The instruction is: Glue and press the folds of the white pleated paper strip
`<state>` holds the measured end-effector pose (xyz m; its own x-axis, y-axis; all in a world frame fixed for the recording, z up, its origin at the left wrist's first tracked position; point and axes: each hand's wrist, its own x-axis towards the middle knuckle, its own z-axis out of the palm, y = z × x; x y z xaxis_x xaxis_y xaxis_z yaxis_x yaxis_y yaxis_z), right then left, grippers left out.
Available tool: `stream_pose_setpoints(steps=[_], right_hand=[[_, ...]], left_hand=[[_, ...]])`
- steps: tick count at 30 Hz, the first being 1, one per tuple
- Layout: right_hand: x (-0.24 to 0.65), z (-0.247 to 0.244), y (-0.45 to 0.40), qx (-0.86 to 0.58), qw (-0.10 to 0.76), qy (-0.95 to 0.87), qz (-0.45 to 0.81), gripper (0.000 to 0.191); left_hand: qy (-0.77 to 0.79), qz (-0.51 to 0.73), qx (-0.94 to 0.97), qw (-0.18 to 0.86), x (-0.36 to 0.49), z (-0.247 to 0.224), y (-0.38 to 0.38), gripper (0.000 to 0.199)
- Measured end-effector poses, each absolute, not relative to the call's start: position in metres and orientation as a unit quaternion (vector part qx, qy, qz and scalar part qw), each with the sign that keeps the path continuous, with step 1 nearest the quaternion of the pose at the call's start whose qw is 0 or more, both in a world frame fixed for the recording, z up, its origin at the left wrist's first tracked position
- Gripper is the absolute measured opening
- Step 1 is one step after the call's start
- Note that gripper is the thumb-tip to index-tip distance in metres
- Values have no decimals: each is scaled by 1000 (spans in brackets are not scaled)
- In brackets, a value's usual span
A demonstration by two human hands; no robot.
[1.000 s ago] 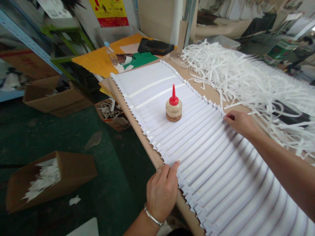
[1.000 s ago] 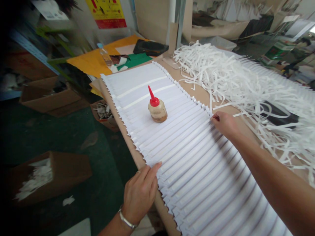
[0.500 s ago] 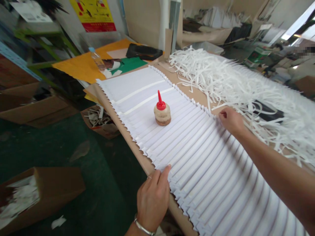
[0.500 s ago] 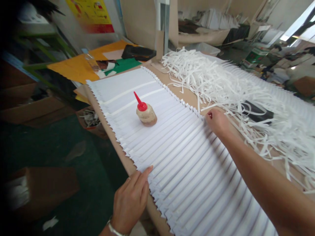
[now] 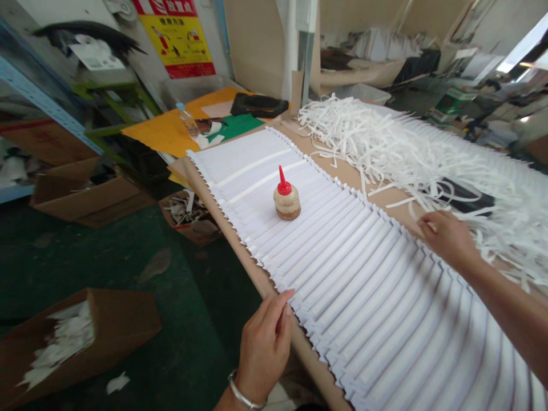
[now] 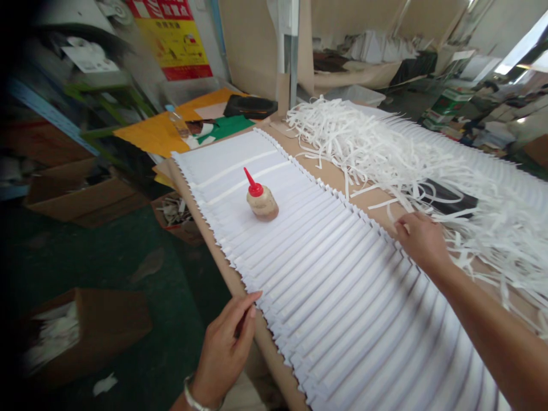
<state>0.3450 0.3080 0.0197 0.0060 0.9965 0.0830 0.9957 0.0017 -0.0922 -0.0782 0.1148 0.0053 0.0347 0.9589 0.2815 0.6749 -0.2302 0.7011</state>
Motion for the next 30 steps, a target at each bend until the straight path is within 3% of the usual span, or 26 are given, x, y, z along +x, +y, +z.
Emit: stream_pose_setpoints(steps=[5, 9, 15, 18, 30], right_hand=[[250, 64, 209, -475, 29, -868, 144, 20], [202, 85, 156, -344, 29, -911, 225, 22], [218, 82, 154, -417, 8, -878, 236, 27], [210, 74, 155, -405, 45, -878, 250, 20], [138, 45, 218, -467, 116, -785, 391, 29]], left_hand=[[522, 394, 718, 239, -31, 41, 114, 34], [470, 338, 745, 331, -6, 53, 116, 31], [502, 322, 699, 394, -23, 38, 101, 26], [519, 331, 676, 405, -27, 34, 96, 27], [635, 367, 566, 376, -56, 9, 117, 26]])
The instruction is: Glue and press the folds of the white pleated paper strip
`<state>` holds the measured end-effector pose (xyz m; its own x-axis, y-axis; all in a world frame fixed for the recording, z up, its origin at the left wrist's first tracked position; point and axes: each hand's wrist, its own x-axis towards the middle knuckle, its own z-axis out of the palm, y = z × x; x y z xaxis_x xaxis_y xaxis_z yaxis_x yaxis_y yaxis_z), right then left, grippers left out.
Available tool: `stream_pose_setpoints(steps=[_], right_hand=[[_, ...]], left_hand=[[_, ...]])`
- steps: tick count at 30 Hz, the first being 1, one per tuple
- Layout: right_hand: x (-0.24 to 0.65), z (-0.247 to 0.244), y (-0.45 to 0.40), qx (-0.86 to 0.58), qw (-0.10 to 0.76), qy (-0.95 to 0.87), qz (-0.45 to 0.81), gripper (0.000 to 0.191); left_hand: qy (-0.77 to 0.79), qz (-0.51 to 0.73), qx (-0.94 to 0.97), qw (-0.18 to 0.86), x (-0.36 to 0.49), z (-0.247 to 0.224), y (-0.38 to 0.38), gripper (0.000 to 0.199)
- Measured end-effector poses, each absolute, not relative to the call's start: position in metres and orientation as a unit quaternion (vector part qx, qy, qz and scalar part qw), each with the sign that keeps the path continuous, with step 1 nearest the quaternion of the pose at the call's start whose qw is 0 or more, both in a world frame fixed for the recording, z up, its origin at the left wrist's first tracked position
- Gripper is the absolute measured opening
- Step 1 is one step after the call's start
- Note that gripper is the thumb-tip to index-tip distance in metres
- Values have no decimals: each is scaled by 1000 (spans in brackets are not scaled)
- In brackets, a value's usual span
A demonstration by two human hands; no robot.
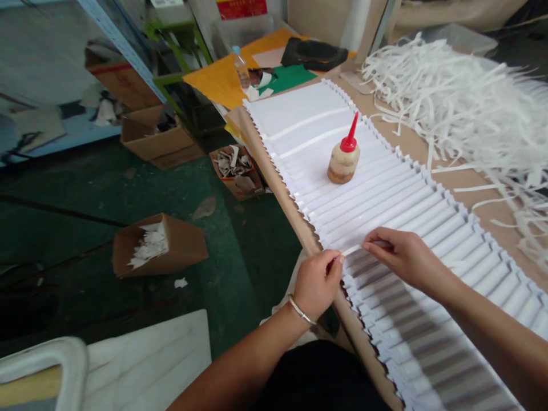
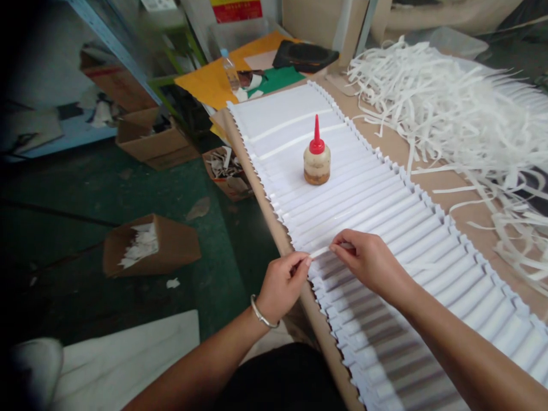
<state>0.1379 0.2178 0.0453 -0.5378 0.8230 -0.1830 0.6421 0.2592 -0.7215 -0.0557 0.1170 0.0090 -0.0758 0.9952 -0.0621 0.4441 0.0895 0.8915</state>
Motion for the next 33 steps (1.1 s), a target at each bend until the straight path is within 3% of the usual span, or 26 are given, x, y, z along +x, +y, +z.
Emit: stream_pose_setpoints(steps=[8, 19, 33], right_hand=[[113, 30, 247, -494, 89, -816, 286, 24], [114, 25, 258, -511, 101, -802, 292, 23], [117, 27, 261, -507, 63, -826, 239, 23]], left_hand=[[668, 355, 590, 282, -75, -1, 113, 14], [621, 216, 748, 87, -75, 0, 121, 34], [650, 124, 748, 49, -68, -4, 135, 40]])
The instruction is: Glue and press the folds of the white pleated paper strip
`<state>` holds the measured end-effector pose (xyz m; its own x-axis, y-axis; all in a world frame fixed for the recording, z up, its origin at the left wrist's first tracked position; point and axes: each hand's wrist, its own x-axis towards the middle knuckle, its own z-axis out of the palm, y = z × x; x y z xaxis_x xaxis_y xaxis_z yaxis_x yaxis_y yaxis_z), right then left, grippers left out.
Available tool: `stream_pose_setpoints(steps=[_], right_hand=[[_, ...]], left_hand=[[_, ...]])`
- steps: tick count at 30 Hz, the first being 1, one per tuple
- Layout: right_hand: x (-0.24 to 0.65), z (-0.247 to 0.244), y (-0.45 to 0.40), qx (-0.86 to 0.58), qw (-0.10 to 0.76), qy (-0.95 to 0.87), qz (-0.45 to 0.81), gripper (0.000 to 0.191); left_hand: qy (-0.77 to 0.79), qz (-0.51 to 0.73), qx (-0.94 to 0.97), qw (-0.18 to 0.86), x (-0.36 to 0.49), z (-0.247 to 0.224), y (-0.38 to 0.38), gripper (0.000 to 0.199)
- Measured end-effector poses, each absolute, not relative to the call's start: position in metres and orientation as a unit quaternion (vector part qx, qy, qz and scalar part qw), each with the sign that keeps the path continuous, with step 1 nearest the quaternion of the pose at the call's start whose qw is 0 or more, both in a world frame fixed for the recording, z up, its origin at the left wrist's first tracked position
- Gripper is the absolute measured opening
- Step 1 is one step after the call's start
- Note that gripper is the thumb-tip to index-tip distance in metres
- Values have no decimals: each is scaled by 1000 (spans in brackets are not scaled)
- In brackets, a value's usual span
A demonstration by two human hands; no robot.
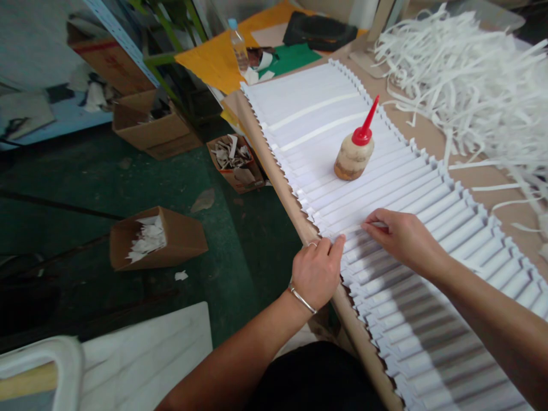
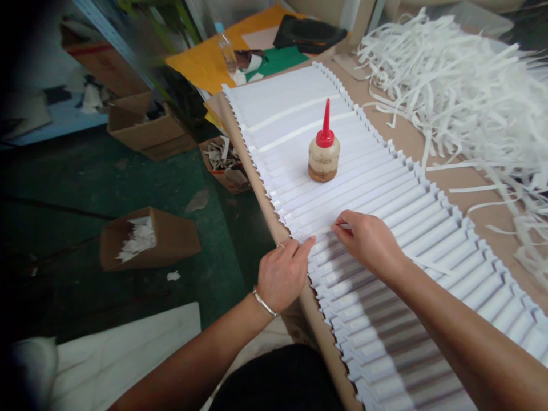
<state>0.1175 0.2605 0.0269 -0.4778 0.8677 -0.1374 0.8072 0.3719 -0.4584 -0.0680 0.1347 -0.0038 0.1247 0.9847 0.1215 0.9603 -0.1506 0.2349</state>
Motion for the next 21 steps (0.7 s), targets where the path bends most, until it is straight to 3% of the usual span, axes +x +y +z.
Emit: stream_pose_setpoints(steps=[9, 21], right_hand=[[181, 31, 306, -592, 80, -782, 181, 28], [170, 30, 312, -605, 92, -765, 202, 22]], left_hand=[[655, 132, 743, 39, -69, -4, 136, 35], [657, 149, 738, 26, -68, -3, 135, 35]])
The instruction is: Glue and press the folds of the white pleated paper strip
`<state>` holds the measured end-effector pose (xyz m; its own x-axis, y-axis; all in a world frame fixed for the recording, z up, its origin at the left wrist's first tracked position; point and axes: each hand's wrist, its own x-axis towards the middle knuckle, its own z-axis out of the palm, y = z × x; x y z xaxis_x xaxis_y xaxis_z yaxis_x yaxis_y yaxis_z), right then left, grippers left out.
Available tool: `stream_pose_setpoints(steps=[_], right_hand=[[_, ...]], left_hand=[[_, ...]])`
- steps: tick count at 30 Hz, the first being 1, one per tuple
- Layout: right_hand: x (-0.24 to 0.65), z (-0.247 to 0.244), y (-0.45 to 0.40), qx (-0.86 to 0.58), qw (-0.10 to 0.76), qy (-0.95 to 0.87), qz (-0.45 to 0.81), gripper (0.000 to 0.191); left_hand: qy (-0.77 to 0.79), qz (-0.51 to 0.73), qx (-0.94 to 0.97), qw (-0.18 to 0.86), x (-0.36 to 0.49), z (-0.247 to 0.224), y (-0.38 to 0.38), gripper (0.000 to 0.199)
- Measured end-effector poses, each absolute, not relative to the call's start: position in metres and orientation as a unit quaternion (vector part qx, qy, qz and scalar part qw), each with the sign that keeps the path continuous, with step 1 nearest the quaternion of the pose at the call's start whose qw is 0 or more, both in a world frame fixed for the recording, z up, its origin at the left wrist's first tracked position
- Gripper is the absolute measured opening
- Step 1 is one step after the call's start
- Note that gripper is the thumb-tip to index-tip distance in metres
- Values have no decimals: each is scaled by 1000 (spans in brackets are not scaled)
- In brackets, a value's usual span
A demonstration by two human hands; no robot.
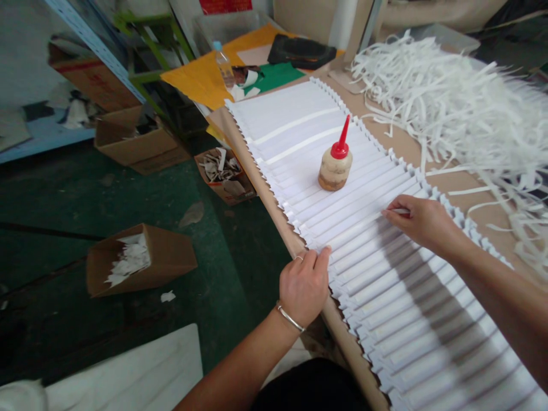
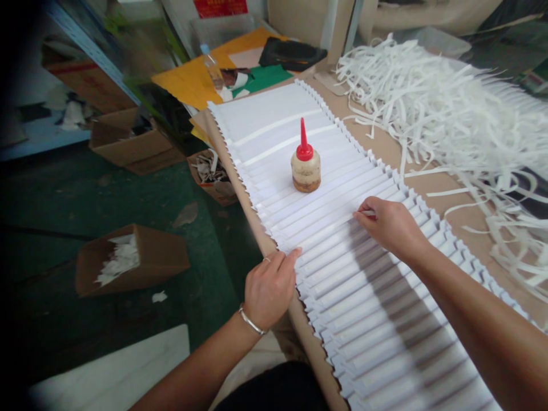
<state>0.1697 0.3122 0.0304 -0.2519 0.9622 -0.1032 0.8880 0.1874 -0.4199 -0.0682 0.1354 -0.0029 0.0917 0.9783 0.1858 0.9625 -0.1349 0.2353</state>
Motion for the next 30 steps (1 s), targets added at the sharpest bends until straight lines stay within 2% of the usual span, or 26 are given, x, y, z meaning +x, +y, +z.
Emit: stream_pose_setpoints(steps=[15, 23, 30], right_hand=[[173, 17, 318, -588, 78, -784, 183, 24], [233, 15, 361, -612, 103, -769, 151, 22], [257, 0, 381, -633, 126, -755, 119, 31]], left_hand=[[651, 158, 741, 45, -70, -5, 136, 39], [643, 172, 746, 27, -73, -6, 136, 39], [638, 182, 748, 13, -74, -8, 137, 38]])
